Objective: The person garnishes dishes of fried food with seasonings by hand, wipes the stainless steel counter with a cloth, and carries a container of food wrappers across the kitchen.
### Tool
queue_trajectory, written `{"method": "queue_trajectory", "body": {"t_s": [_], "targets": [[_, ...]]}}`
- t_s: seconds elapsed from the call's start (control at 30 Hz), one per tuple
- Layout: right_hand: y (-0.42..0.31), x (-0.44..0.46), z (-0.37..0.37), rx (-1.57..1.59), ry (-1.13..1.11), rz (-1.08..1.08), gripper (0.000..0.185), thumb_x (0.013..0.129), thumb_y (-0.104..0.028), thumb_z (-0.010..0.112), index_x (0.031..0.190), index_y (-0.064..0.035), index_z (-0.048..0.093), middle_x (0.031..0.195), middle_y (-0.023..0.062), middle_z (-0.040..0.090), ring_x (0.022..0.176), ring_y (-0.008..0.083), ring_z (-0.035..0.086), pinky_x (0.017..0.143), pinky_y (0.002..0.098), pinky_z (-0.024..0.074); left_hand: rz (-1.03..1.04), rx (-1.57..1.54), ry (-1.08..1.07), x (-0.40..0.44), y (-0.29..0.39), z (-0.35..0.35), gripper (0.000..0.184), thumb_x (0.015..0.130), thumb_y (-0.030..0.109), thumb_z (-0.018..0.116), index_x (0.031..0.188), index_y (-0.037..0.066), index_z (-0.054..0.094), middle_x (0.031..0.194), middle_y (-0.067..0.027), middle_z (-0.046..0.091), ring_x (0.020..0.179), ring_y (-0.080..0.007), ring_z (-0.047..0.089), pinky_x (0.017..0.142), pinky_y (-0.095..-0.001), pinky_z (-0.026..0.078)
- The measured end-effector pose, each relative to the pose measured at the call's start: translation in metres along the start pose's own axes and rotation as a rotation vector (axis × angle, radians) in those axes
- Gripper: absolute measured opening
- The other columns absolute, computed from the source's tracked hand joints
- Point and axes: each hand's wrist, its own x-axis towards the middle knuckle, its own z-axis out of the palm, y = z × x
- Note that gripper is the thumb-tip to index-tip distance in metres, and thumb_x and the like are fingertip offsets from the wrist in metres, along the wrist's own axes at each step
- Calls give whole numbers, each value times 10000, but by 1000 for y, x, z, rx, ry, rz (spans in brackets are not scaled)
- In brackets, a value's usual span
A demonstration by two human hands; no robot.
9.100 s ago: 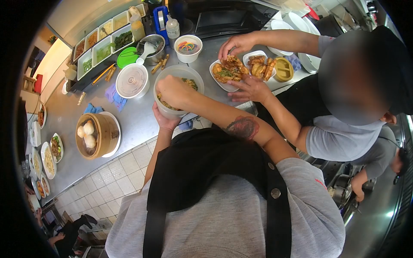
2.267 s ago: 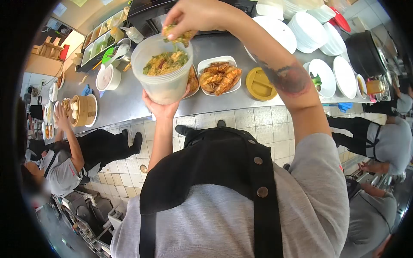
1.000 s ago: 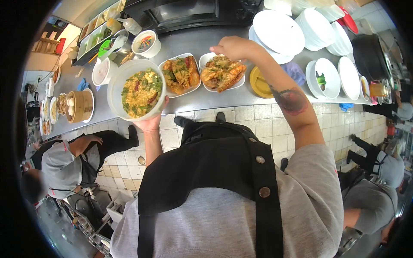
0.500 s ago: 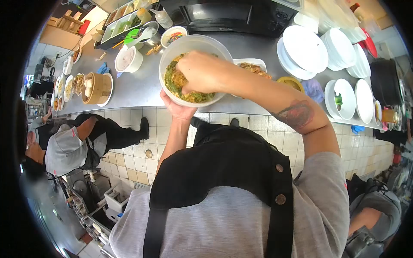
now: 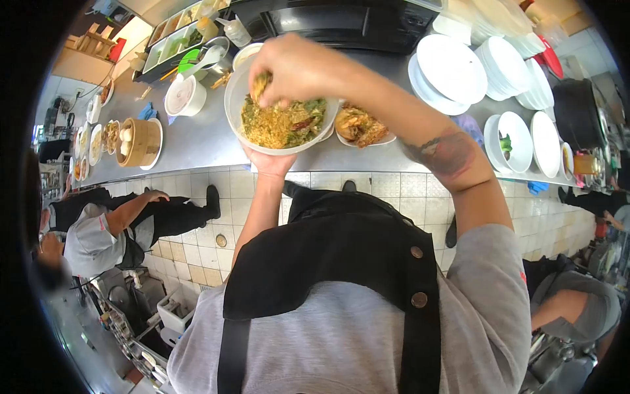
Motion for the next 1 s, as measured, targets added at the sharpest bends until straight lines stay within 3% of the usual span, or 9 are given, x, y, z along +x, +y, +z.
{"method": "queue_trajectory", "body": {"t_s": [0.07, 0.17, 0.3, 0.37, 0.4, 0.47, 0.57, 0.87, 1.0], "targets": [[18, -4, -18, 150, 55, -58, 233, 766, -131, 761, 961, -13, 713, 806, 96, 706, 751, 120, 692, 672, 260, 570, -48, -79, -41, 0, 3, -11, 753, 761, 581, 567, 1398, 196, 459, 1419, -63, 479, 1310, -302, 435, 1109, -529, 320], [41, -21, -38, 276, 76, 18, 193, 827, -94, 715, 995, -3, 689, 860, 71, 698, 777, 126, 677, 689, 250, 580, -32, -94, 16, -4, 9, -34, 754, 754, 579, 577, 1397, 202, 460, 1423, -69, 471, 1320, -305, 419, 1112, -545, 306], [96, -40, -28, 156, 106, 232, 180, 818, -85, 725, 981, -12, 699, 845, 67, 700, 749, 112, 678, 670, 245, 579, 21, 0, -12, -6, 31, -82, 954, 680, 757, 525, 1489, 303, 301, 1576, -79, 214, 1431, -420, 171, 1033, -778, 145], [129, -47, -6, 119, 122, 300, 221, 758, -77, 753, 967, -13, 723, 849, 114, 718, 678, 165, 711, 593, 272, 571, 51, -21, 9, -10, 42, -83, 947, 686, 744, 533, 1488, 295, 302, 1571, -84, 223, 1430, -416, 176, 1041, -769, 152], [132, -50, 1, 61, 67, 449, 228, 758, -92, 759, 972, -24, 719, 817, 116, 701, 745, 183, 700, 648, 295, 554, 66, -31, 20, -13, 44, -81, 944, 688, 738, 536, 1487, 291, 303, 1569, -87, 228, 1429, -415, 179, 1045, -764, 156], [174, -55, 24, -221, 148, 298, 268, 731, -114, 762, 982, -27, 722, 842, 169, 697, 815, 279, 694, 711, 344, 536, 57, 3, 37, -22, 47, -66, 896, 702, 689, 555, 1468, 278, 335, 1547, -81, 269, 1412, -397, 228, 1035, -765, 178], [177, -62, 29, -214, 137, 340, 309, 714, -143, 759, 1000, -31, 724, 934, 207, 698, 886, 337, 679, 804, 382, 529, 70, -3, 37, -24, 51, -65, 841, 711, 649, 569, 1439, 268, 389, 1520, -72, 320, 1385, -375, 289, 1018, -766, 223], [199, -57, 17, -172, 3, 462, 249, 794, -56, 624, 1022, -36, 720, 1007, 202, 695, 899, 325, 684, 790, 384, 541, 67, 19, -15, -30, 50, -67, 944, 663, 669, 651, 1467, 294, 328, 1544, -73, 276, 1412, -381, 240, 1040, -748, 174], [216, -44, 27, -186, 27, 428, 248, 876, -119, 574, 1059, -11, 701, 972, 191, 698, 908, 270, 684, 739, 372, 558, 93, 15, -55, -33, 49, -63, 948, 673, 685, 639, 1471, 285, 322, 1549, -82, 262, 1412, -398, 226, 1038, -745, 172]]}}
